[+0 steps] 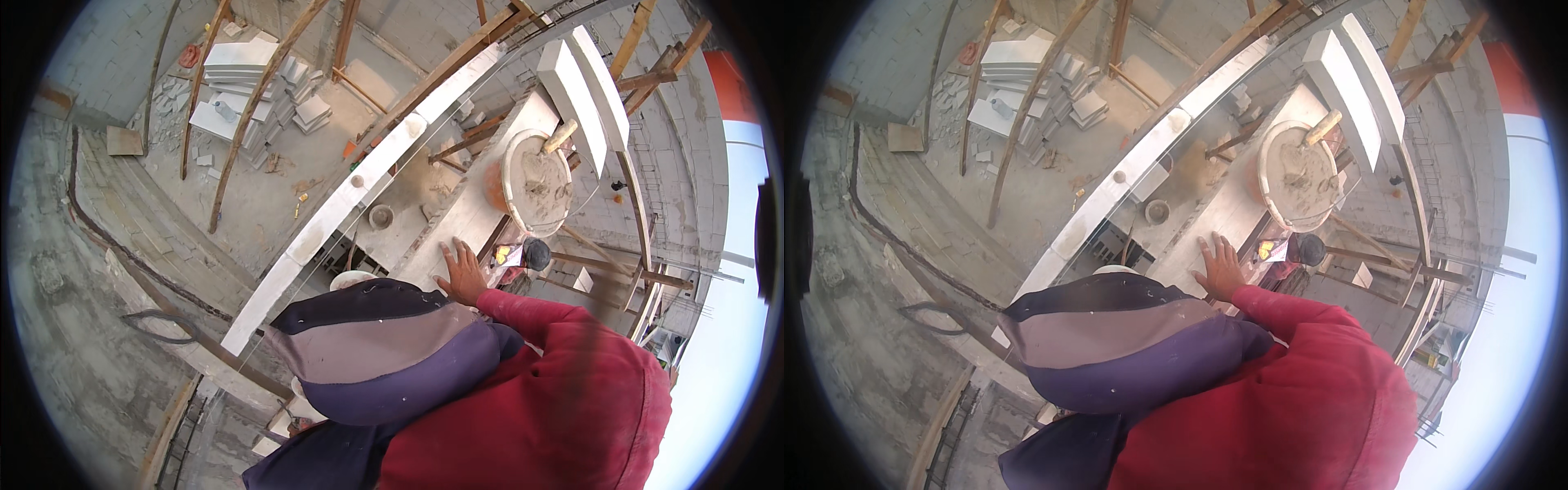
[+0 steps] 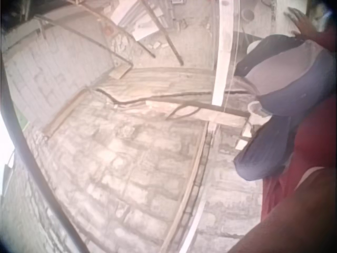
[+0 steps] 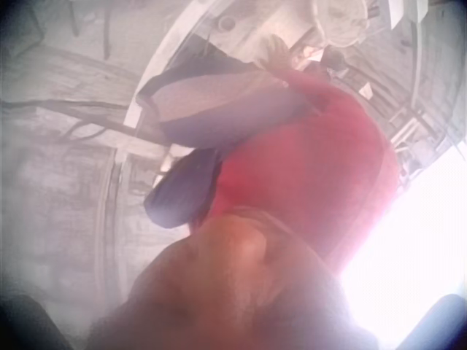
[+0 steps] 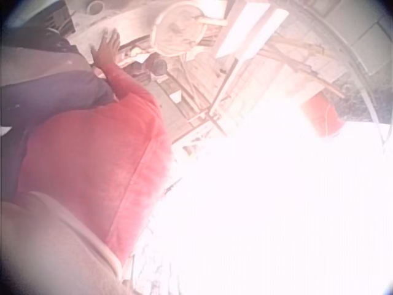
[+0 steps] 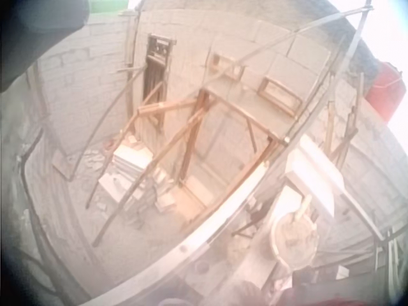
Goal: The person measures a wall section, then scoops mortar from a bucket and applies it to white rectangular tiles. The person places the tiles onto a wall ledge and smooths the mortar with a trowel. Other workers are visible in the background.
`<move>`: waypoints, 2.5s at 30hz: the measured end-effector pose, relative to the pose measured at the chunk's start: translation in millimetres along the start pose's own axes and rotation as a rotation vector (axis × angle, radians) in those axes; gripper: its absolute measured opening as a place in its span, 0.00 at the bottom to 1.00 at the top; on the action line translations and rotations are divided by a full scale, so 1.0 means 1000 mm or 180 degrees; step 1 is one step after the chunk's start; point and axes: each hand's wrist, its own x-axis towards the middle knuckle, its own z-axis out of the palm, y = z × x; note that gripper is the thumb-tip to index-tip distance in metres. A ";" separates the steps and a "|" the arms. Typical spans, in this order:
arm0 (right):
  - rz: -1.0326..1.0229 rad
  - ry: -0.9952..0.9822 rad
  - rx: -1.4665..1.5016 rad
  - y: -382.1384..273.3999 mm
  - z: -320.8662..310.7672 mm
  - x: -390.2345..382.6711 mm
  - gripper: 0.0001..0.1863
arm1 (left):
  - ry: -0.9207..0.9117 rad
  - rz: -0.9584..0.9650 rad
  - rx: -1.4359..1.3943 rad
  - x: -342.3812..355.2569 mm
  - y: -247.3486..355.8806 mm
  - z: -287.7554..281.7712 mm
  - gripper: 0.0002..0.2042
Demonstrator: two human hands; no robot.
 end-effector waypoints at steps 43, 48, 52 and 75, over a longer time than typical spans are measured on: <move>-0.0088 0.1137 -0.1231 0.027 0.102 0.005 0.39 | 0.0187 -0.0439 -0.0577 -0.017 -0.044 0.035 0.46; -0.0236 0.1228 -0.1283 0.029 0.099 0.005 0.37 | 0.0095 -0.0568 -0.0370 -0.009 -0.047 0.041 0.50; -0.0335 0.1446 -0.1349 0.031 0.104 0.006 0.40 | 0.0153 -0.0571 -0.0501 -0.002 -0.052 0.045 0.51; -0.0205 0.1159 -0.1414 0.036 0.110 0.013 0.44 | 0.0498 -0.0587 -0.0632 -0.014 -0.040 0.043 0.45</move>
